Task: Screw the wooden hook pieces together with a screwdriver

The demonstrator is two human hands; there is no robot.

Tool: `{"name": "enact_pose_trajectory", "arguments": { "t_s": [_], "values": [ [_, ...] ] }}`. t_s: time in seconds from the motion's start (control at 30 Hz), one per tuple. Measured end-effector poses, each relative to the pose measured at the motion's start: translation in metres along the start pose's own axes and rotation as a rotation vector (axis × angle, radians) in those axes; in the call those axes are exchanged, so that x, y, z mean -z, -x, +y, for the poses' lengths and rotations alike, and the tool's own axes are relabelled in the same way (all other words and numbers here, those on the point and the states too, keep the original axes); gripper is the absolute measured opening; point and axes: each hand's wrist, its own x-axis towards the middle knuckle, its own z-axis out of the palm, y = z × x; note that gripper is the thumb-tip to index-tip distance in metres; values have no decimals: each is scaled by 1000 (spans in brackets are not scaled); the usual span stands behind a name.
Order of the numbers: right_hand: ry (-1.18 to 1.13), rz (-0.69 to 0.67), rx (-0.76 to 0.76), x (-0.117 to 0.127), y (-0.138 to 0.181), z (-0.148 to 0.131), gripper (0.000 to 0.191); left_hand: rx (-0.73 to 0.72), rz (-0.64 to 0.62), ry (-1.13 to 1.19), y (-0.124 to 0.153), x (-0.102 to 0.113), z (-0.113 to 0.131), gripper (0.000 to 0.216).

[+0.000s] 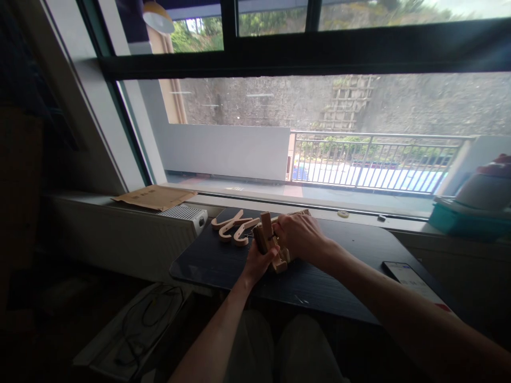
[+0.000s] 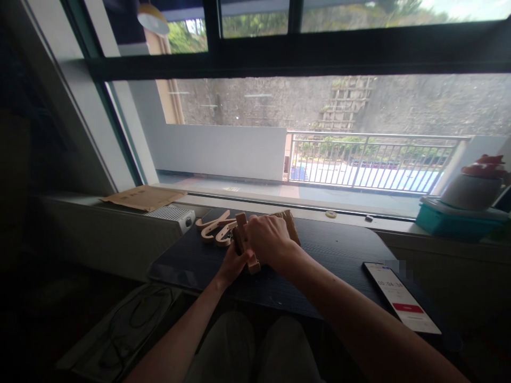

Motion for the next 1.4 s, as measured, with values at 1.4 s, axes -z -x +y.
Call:
{"name": "enact_pose_trajectory", "arguments": {
  "t_s": [1.4],
  "values": [
    [105, -37, 134, 4, 16, 0, 16, -19, -28, 37, -1, -1, -5, 46]
  ]
}}
